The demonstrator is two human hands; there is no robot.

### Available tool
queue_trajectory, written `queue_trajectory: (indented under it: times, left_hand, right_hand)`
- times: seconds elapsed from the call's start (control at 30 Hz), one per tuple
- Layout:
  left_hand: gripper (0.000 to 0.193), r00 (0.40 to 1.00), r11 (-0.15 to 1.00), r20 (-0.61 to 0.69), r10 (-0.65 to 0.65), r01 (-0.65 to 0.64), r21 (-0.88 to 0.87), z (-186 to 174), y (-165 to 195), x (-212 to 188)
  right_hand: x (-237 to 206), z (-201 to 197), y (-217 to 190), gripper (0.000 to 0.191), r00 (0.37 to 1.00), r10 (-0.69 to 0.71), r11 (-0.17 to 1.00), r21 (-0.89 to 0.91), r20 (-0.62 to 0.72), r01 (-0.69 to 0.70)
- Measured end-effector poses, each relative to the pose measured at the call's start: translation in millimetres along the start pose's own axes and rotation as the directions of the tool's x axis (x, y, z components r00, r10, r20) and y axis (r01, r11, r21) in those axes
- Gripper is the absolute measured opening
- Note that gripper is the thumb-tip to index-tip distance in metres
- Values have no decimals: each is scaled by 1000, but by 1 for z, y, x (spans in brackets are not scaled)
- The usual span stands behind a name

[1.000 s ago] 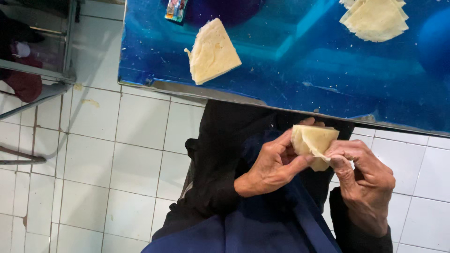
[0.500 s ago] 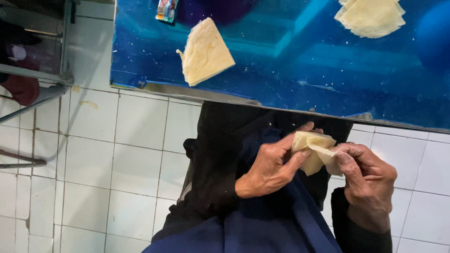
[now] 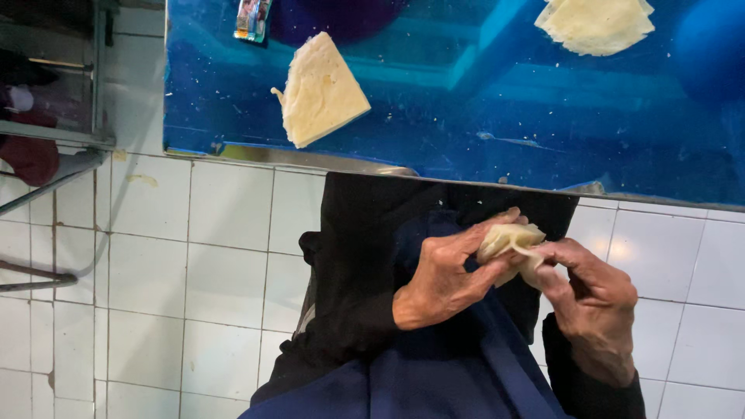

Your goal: The person sits at a blue table and folds thin round crepe sheets into triangular pieces one at a time, stacking the folded pieces in a long overlapping row on the table. They briefly handle a knife, open a small packet, scoop filling from a blue bowl, and press the finished stack flat with both hands.

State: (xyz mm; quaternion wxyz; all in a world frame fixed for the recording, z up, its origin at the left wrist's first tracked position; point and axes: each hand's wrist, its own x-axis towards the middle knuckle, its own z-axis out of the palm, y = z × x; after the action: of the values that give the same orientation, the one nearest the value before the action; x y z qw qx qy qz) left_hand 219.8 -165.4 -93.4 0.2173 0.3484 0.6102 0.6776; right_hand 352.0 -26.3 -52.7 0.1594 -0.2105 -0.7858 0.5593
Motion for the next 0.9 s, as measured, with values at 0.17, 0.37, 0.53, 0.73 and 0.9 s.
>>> queue_trajectory:
  times: [0.17,0.37,0.53,0.73,0.9]
  left_hand:
    - [38,1000,1000,9,12,-12,15,0,-4,-3]
    - [34,965,928,37,-260,260,-267,-5,-2,-5]
    - [42,932,775,100,-347,345,-530,-26,15,-3]
    - [50,951,732,59,-302,271,-626,-57,45,22]
    - [54,962,627,-34,-272,151,-764,-75,53,68]
  right_hand:
    - [-6,0,9,25,997,41,991,-122,-64,-49]
    - [-7,-18,26,31,910,401,782,556,-105,-281]
    - [-13,-32,28,38,918,395,708,651,-43,-274]
    - [-3,-40,9,37,965,260,831,518,-41,-202]
    - [38,-60,-31,39,954,209,958,239,-217,-155]
